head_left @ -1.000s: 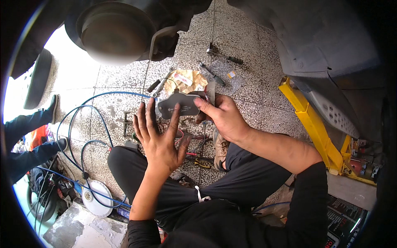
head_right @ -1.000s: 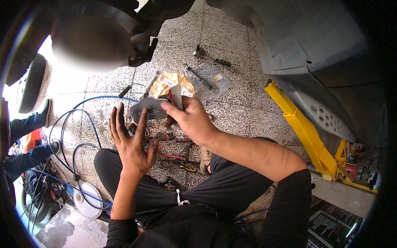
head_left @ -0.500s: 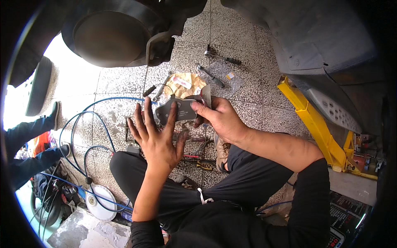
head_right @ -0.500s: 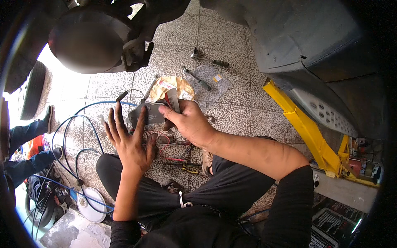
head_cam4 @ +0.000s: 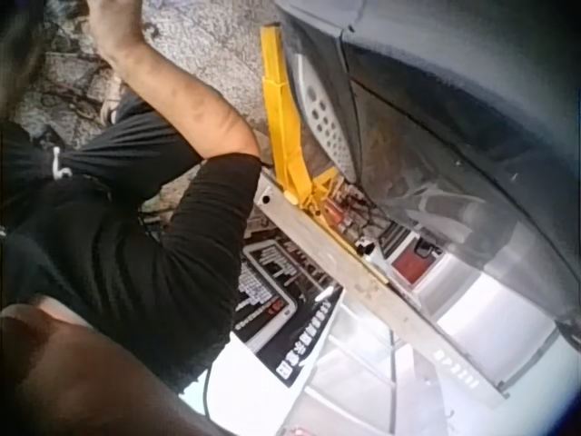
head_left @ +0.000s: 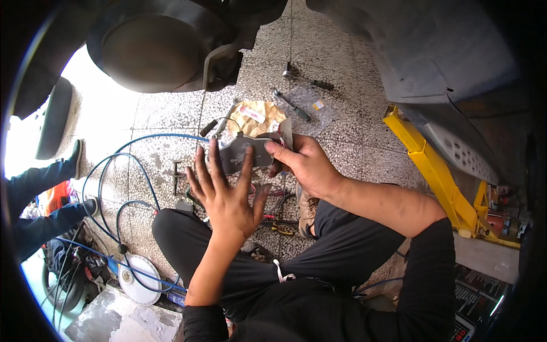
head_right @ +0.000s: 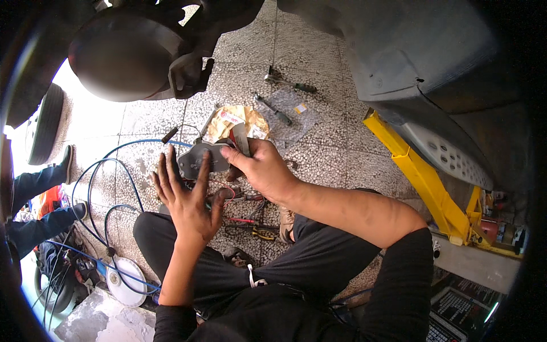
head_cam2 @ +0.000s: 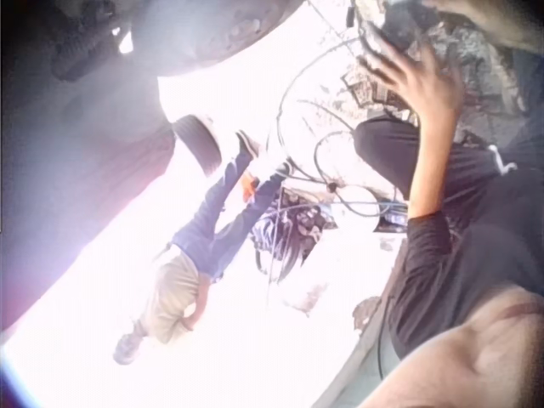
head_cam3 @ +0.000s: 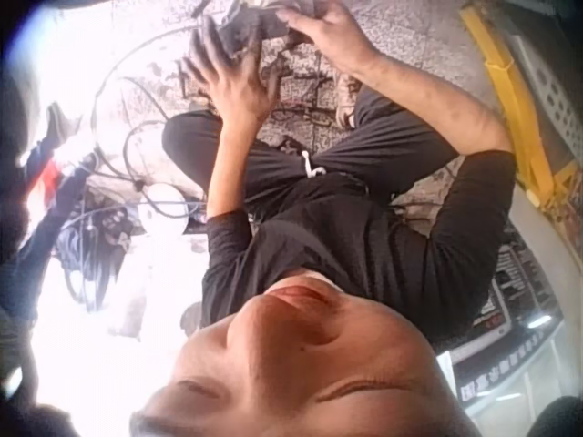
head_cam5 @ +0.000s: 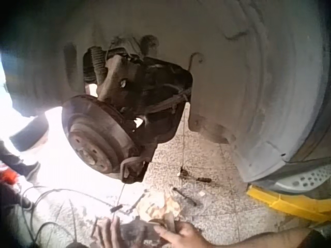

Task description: The person removes old brake pads from a car's caliper, inspects them, and installs new brake pads. They handle the brake pads, caliper, and a multimeter during the process.

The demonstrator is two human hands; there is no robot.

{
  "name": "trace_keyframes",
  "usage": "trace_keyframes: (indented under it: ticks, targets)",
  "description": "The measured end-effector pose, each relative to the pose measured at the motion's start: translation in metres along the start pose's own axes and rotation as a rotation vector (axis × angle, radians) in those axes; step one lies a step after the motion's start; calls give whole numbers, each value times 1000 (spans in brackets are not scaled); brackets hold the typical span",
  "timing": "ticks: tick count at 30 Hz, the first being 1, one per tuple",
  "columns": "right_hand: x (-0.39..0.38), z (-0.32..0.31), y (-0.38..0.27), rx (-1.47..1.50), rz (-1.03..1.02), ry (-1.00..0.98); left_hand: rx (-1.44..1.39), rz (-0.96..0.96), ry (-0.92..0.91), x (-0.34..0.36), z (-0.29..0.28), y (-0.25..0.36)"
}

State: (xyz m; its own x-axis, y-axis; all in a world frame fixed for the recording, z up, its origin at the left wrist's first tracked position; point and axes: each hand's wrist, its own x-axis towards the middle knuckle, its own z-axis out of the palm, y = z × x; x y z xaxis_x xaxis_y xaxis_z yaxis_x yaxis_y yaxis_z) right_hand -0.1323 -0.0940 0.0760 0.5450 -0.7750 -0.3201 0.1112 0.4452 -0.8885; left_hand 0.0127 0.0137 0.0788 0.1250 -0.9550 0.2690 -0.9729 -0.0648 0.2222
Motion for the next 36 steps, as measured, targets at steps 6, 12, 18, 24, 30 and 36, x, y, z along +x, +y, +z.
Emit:
trace_keyframes:
  ticks: [6, 12, 18, 24, 30, 36]
  targets:
    - [1, -1, -1, -11, -5, -6, 6, -58, -1, 4, -1, -11]
    - [0, 2, 3, -9, -2, 20, -28, 43, -8, -12, 2, -4]
    - [2, -1, 1, -1, 23, -4, 18, -58, -7, 5, -2, -13]
    - [2, 2, 3, 3, 9, 18, -40, 10, -17, -13, -1, -6]
    - [2, -2, 1, -34, 26, -40, 23, -34, 9, 10, -3, -11]
    - [3, -3, -1, -35, 46, -31, -26, -10, -17, -15, -3, -11]
